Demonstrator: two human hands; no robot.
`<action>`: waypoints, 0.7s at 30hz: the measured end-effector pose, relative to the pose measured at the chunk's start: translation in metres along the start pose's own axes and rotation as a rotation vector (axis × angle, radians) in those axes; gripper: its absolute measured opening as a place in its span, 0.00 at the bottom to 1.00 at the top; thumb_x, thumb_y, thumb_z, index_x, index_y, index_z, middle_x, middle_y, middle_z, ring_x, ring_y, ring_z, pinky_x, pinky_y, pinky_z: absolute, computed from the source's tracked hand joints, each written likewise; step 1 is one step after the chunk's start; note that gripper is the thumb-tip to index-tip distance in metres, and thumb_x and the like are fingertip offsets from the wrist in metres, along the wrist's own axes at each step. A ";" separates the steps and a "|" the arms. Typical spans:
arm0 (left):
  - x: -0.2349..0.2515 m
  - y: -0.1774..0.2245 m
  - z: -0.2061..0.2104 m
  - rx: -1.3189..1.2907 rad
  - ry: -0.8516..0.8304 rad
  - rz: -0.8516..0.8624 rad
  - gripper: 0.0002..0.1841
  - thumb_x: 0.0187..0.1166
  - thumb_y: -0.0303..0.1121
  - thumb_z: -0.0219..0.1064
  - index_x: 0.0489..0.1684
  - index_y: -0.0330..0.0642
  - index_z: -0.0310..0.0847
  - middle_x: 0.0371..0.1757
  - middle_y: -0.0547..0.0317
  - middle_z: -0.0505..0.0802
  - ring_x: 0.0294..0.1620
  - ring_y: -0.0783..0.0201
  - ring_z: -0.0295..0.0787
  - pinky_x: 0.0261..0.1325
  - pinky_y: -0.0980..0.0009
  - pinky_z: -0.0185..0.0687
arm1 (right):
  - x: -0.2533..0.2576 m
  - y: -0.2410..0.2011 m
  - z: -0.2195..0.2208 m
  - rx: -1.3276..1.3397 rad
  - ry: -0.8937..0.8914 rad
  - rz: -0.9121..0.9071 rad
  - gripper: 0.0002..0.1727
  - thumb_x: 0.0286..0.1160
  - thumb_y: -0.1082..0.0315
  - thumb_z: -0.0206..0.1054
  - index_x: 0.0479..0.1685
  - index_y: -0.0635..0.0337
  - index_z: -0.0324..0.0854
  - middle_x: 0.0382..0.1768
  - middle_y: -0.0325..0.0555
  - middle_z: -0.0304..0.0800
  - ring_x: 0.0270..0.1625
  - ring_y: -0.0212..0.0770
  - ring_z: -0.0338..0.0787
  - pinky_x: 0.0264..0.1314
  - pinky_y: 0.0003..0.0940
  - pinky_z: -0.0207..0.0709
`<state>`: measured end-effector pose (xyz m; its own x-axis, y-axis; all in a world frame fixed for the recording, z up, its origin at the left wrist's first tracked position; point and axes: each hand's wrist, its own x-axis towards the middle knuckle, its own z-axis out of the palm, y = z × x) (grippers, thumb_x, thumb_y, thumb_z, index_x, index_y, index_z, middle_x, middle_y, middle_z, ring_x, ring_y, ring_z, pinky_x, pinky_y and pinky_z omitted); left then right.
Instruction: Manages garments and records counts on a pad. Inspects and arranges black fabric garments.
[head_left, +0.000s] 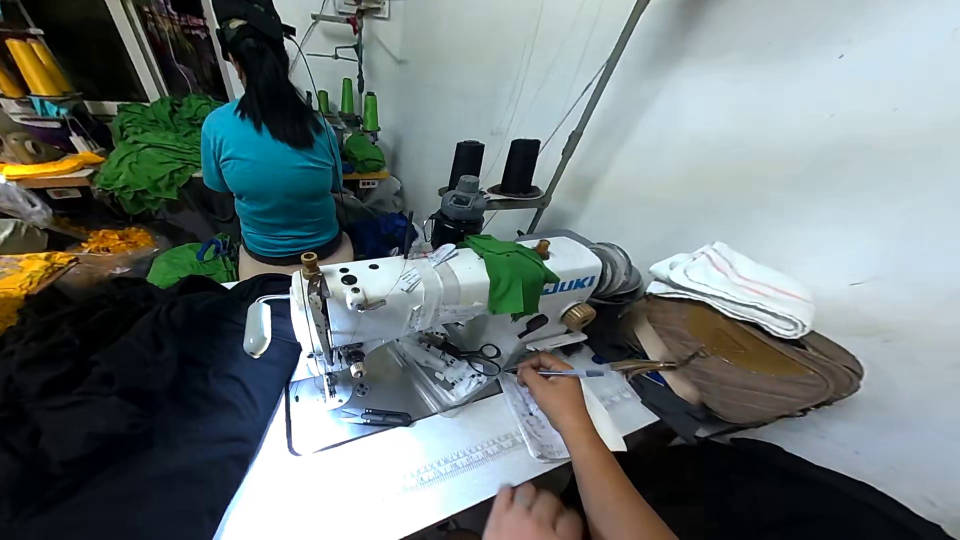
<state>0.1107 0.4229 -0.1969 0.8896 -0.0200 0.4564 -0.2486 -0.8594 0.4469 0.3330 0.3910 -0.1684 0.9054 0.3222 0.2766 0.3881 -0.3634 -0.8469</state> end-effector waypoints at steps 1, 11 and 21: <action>0.020 -0.007 -0.009 0.048 0.039 -0.041 0.10 0.73 0.35 0.68 0.46 0.48 0.93 0.50 0.57 0.95 0.57 0.52 0.91 0.58 0.50 0.84 | -0.001 -0.001 0.000 -0.014 0.002 -0.018 0.04 0.75 0.76 0.68 0.33 0.64 0.86 0.26 0.44 0.88 0.28 0.37 0.85 0.35 0.38 0.81; 0.088 -0.062 -0.003 0.153 -0.428 -0.296 0.39 0.90 0.62 0.37 0.96 0.46 0.50 0.97 0.56 0.54 0.98 0.49 0.39 0.93 0.38 0.32 | -0.006 0.002 0.000 -0.011 -0.008 -0.003 0.04 0.75 0.77 0.68 0.34 0.65 0.87 0.30 0.47 0.89 0.32 0.40 0.87 0.41 0.41 0.84; 0.085 -0.063 -0.003 0.155 -0.397 -0.306 0.39 0.89 0.62 0.40 0.95 0.48 0.52 0.96 0.58 0.57 0.97 0.50 0.42 0.93 0.39 0.33 | -0.007 -0.001 0.002 -0.052 -0.019 0.006 0.05 0.75 0.76 0.68 0.32 0.62 0.87 0.28 0.45 0.87 0.30 0.38 0.85 0.37 0.39 0.82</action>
<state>0.2011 0.4763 -0.1838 0.9968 0.0780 -0.0177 0.0788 -0.9211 0.3813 0.3258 0.3912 -0.1706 0.9044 0.3360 0.2630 0.3919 -0.4102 -0.8235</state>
